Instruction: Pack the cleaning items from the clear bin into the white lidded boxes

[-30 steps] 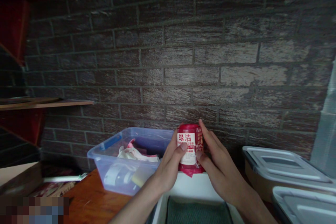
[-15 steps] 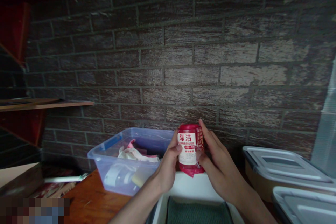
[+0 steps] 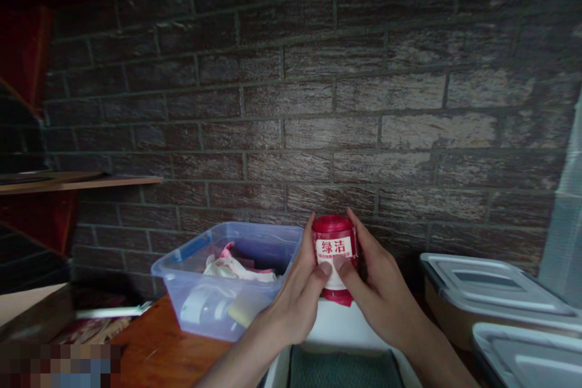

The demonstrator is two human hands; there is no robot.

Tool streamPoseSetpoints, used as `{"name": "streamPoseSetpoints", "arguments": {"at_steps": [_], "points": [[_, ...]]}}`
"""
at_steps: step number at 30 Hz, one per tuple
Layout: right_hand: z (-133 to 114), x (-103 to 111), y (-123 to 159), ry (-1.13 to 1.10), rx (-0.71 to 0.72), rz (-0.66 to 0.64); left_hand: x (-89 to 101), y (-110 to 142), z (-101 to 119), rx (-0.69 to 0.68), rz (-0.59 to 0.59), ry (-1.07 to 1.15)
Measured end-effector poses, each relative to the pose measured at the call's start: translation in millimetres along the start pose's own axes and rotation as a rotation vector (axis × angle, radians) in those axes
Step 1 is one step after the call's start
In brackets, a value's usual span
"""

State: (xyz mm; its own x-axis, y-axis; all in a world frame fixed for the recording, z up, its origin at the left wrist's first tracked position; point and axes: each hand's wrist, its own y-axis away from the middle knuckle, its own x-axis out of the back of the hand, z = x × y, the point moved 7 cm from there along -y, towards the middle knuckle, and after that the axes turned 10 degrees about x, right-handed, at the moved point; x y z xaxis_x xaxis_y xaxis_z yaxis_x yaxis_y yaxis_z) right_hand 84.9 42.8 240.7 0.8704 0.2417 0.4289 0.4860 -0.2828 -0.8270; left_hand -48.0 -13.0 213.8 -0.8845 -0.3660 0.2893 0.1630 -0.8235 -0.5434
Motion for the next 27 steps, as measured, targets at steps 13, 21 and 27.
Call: {"name": "streamPoseSetpoints", "arguments": {"at_steps": [13,21,27], "points": [[3.3,0.6,0.9,0.005,-0.018,0.006,-2.8,1.5,1.6,-0.007,-0.03,-0.129],[1.8,0.3,0.1,0.013,0.002,-0.01,-0.4,1.2,-0.4,-0.014,-0.001,-0.122],[-1.6,-1.9,-1.2,0.018,-0.015,-0.024,0.5,0.1,-1.3,-0.01,0.023,-0.02]]}}
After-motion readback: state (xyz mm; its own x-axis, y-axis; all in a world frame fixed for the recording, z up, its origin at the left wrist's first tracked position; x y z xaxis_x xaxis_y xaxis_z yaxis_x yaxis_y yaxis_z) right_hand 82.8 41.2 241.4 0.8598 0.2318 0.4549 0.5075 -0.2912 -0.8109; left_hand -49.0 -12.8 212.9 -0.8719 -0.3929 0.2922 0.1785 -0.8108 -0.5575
